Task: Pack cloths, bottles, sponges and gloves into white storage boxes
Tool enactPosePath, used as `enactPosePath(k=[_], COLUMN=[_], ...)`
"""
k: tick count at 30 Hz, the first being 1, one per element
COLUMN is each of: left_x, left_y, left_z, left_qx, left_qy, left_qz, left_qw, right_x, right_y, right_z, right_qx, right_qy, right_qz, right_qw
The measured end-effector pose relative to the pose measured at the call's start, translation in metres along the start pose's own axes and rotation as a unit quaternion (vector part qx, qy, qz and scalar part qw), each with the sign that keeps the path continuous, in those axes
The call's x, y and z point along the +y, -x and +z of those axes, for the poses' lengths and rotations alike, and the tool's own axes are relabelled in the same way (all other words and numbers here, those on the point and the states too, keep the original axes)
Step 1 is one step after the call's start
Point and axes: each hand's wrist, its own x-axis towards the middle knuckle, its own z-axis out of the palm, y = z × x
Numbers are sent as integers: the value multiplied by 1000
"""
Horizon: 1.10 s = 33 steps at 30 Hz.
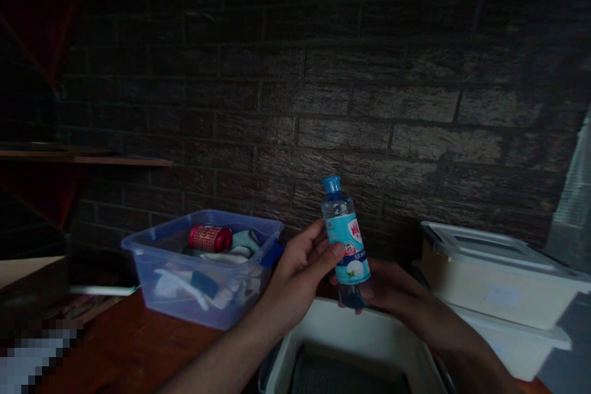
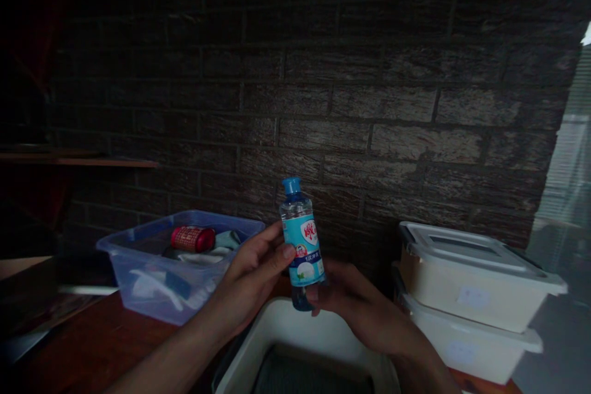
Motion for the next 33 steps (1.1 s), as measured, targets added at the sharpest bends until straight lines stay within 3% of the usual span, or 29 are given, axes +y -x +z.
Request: enactPosePath(k=[6,12,17,24,33], left_x=[4,6,3,-4,-6], left_y=[6,7,3,-1,-1], left_z=[8,8,6,-1,-1], left_qx=[-4,11,-2,-17,-7], left_qy=[-43,-112,-53,12,-2], left_qz=[22,32,-12,9,-2], left_qw=[999,993,999,1000,1000], right_x=[-2,2,3,3,2], right_y=[1,-5,-7,-3,-5], right_z=[4,9,9,0,-1], right_qx=[-33,-13,-12,2,-18], right_qy=[-70,-56,-37,-21,-53], right_qz=[13,-34,-48,-15,-19], right_qw=[997,998,998,1000,998])
